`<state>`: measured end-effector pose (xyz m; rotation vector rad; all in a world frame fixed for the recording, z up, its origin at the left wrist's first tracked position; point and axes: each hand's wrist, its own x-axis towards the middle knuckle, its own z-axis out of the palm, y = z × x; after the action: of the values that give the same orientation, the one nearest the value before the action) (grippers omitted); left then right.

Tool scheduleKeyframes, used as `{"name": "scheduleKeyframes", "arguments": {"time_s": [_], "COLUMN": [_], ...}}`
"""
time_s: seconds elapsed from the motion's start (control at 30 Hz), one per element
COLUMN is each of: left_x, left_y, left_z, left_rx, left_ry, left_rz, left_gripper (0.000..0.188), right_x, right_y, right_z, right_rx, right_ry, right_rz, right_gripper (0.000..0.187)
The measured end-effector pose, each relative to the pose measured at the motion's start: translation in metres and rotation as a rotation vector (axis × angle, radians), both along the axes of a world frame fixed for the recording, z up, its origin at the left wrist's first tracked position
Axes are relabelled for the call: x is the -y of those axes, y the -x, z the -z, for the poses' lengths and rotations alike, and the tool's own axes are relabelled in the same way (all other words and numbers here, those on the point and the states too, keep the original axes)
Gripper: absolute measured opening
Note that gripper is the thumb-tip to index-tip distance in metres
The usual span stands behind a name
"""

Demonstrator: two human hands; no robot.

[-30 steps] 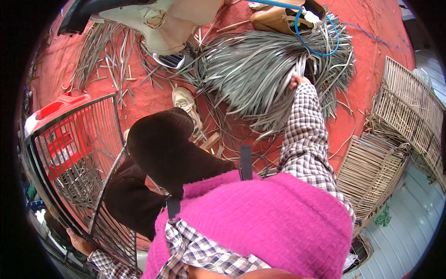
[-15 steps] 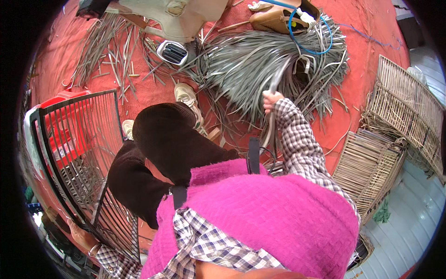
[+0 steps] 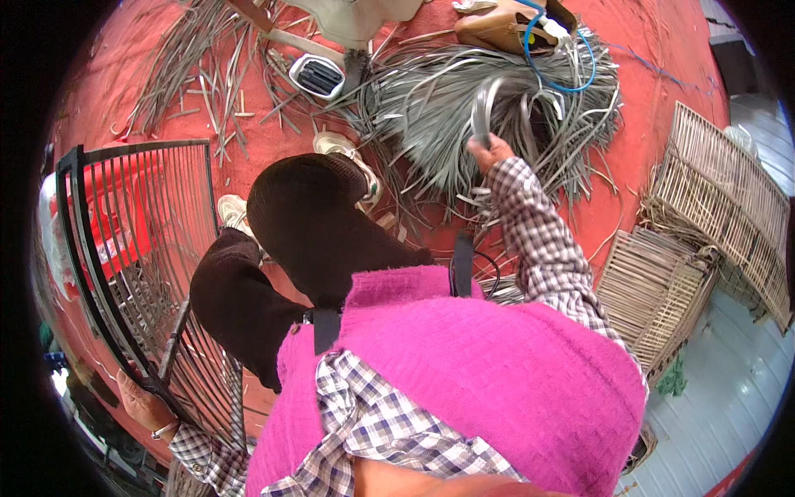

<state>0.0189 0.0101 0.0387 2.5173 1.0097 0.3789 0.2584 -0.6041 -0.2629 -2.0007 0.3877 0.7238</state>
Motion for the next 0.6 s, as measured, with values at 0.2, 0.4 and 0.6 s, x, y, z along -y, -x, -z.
{"name": "scheduleKeyframes", "arguments": {"time_s": [0.2,0.4,0.6], "left_x": [-0.004,0.004,0.031], "left_y": [0.0,-0.007,-0.026], "left_z": [0.003,0.003,0.0], "left_rx": [-0.005,0.031,-0.127], "left_ry": [0.156,0.293,0.004], "left_rz": [-0.028,-0.018,0.108], "left_gripper": [0.044,0.044,0.036], "right_x": [0.085,0.072,0.121], "right_y": [-0.063,-0.082,-0.119], "right_z": [-0.154,-0.254,-0.32], "right_rx": [0.429,0.501,0.634], "right_ry": [-0.554,-0.396,-0.304], "right_rz": [0.49,0.599,0.335], "right_gripper": [0.033,0.027,0.022]}}
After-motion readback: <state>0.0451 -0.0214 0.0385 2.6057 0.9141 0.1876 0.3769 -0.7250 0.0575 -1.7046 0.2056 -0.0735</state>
